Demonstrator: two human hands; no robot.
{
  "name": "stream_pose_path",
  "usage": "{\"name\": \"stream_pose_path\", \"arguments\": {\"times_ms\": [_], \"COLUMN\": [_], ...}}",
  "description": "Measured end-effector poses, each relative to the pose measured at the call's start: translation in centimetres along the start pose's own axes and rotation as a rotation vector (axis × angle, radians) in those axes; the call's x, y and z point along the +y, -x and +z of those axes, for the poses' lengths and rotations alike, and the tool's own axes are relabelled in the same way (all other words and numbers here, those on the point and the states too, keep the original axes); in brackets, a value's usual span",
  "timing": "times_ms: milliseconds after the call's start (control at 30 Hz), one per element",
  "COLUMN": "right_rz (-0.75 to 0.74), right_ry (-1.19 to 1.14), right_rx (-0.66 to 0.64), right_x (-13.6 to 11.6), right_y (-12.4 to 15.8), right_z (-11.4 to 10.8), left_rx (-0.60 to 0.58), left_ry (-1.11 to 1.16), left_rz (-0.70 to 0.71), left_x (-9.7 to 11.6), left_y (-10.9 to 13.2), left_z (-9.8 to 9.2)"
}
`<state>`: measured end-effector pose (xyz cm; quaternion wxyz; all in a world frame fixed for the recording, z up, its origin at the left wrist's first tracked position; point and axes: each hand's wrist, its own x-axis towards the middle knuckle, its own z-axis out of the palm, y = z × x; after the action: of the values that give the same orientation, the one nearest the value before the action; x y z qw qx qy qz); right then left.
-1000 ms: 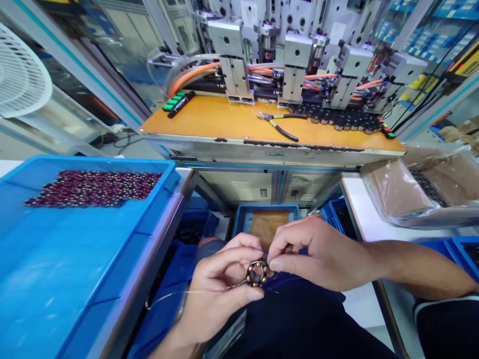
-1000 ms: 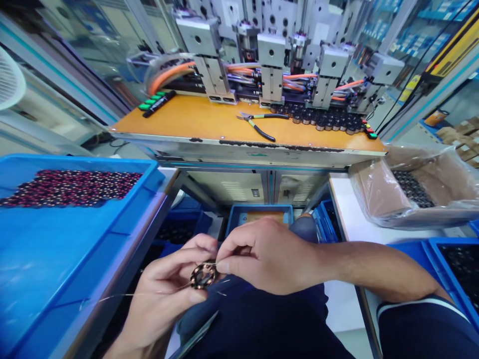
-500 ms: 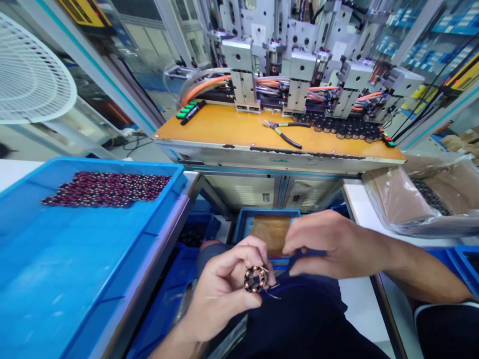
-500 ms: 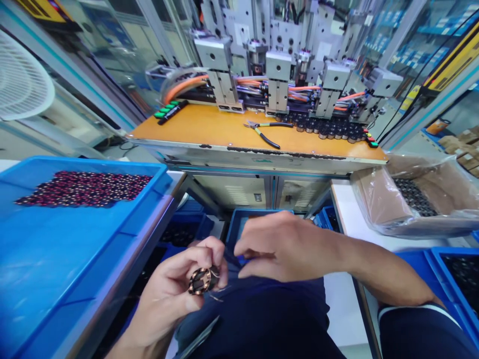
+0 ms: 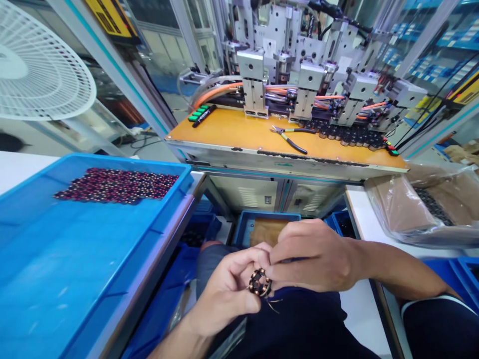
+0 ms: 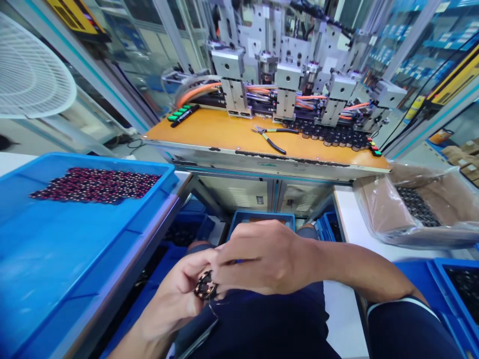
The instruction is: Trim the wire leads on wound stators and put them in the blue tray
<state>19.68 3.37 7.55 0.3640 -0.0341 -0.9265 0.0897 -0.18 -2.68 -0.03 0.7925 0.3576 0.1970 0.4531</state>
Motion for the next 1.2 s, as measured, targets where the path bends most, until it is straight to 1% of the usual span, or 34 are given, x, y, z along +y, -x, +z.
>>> {"name": "stream_pose_path", "arguments": {"times_ms": [67, 133, 200, 333, 400, 433, 467, 500, 600, 633, 667, 767, 800, 833, 900, 967, 1033, 1133, 1200], "right_rz": [-0.013, 0.006, 0.058, 0.213, 0.269, 0.281, 0.287, 0.287, 0.282, 0.282, 0.285, 0.325, 0.346, 0.368, 0.416, 0.453, 0.451, 0.333, 0.248], "right_ry": [0.01, 0.003, -0.016, -0.074, -0.091, -0.092, -0.088, -0.083, -0.078, -0.077, -0.069, -0.001, 0.032, 0.061, 0.089, 0.069, 0.023, -0.007, 0.022], "right_rx": [0.032, 0.088, 0.162, 0.269, 0.313, 0.337, 0.352, 0.364, 0.384, 0.386, 0.391, 0.402, 0.402, 0.404, 0.412, 0.429, 0.438, 0.449, 0.441], "right_x": [-0.1, -0.2, -0.6, -1.4, -1.7, -1.8, -1.9, -1.9, -2.0, -2.0, -2.0, -2.2, -2.3, -2.4, -2.5, -2.5, -2.4, -2.3, -2.2], "right_y": [0.2, 0.5, 0.8, 1.3, 1.5, 1.7, 1.8, 2.0, 2.3, 2.4, 2.5, 2.5, 2.6, 2.6, 2.6, 2.6, 2.7, 2.9, 3.0], "right_z": [0.3, 0.7, 1.2, 2.4, 3.0, 3.2, 3.4, 3.6, 3.9, 3.9, 4.0, 4.1, 4.2, 4.2, 4.3, 4.5, 4.6, 4.7, 4.7], "left_rx": [0.014, 0.032, 0.063, 0.167, 0.228, 0.257, 0.269, 0.256, 0.147, 0.129, 0.142, 0.268, 0.293, 0.292, 0.222, 0.138, 0.104, 0.125, 0.112], "left_ry": [-0.034, -0.109, -0.215, -0.477, -0.557, -0.565, -0.557, -0.542, -0.483, -0.458, -0.431, -0.356, -0.335, -0.316, -0.286, -0.235, -0.139, 0.005, -0.03], "left_rz": [0.017, 0.067, 0.16, 0.411, 0.481, 0.47, 0.43, 0.364, 0.161, 0.126, 0.111, 0.161, 0.193, 0.227, 0.284, 0.329, 0.336, 0.272, 0.176], "left_x": [0.2, 0.4, 0.5, 0.5, 0.5, 0.5, 0.6, 0.8, 1.0, 1.0, 0.9, 0.2, 0.0, -0.2, -0.3, -0.2, 0.0, 0.2, 0.2], "left_y": [0.0, -0.1, -0.2, -0.1, 0.0, 0.1, 0.2, 0.3, 0.7, 0.8, 0.9, 1.0, 1.0, 0.9, 0.7, 0.5, 0.4, 0.2, 0.1], "left_z": [0.0, 0.1, 0.3, 0.9, 0.9, 0.8, 0.7, 0.6, 0.3, 0.4, 0.5, 1.0, 1.1, 1.1, 1.0, 0.7, 0.6, 0.5, 0.3]}}
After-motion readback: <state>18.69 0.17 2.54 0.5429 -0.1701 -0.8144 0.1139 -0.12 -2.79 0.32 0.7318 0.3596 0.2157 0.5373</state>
